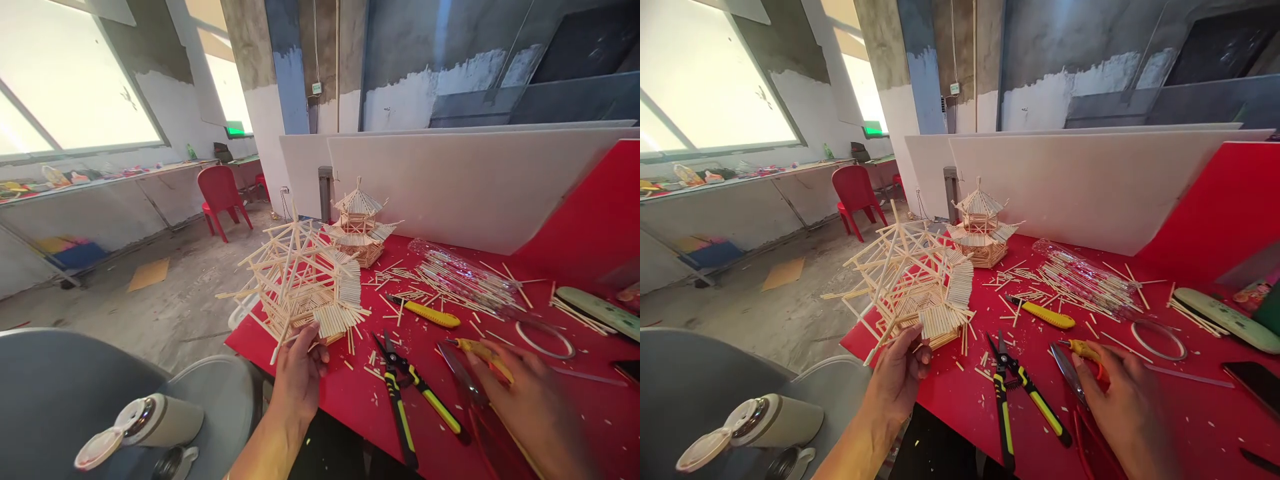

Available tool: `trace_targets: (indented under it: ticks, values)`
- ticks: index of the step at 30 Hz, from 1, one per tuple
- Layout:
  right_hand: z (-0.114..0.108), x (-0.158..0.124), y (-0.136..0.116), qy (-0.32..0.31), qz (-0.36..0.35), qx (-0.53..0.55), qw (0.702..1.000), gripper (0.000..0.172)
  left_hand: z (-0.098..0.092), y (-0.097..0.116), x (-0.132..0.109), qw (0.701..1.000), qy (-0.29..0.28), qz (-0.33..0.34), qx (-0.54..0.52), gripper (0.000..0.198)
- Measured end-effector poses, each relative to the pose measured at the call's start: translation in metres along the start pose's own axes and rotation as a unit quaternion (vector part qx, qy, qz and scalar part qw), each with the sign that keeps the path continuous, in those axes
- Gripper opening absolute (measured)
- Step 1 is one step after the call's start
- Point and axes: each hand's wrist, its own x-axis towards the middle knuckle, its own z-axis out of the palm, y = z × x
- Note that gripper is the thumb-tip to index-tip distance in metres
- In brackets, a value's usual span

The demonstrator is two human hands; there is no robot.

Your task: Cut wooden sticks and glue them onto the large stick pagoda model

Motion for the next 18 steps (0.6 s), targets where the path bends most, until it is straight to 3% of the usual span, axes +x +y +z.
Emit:
trace_targets:
  ticks: [13, 18]
  values:
    - [0.011, 0.002, -0.015, -0.026, -0.047, 0.016, 0.998, 0.059, 0.003, -0.001, 0.003, 1.0, 0.017, -0.017, -0.019, 0.036]
    - [0.013, -0.001, -0.016, -0.024, -0.058, 0.019, 0.998, 0.051, 0.005, 0.0, 0.002, 1.0, 0.027, -0.011, -0.011, 0.037]
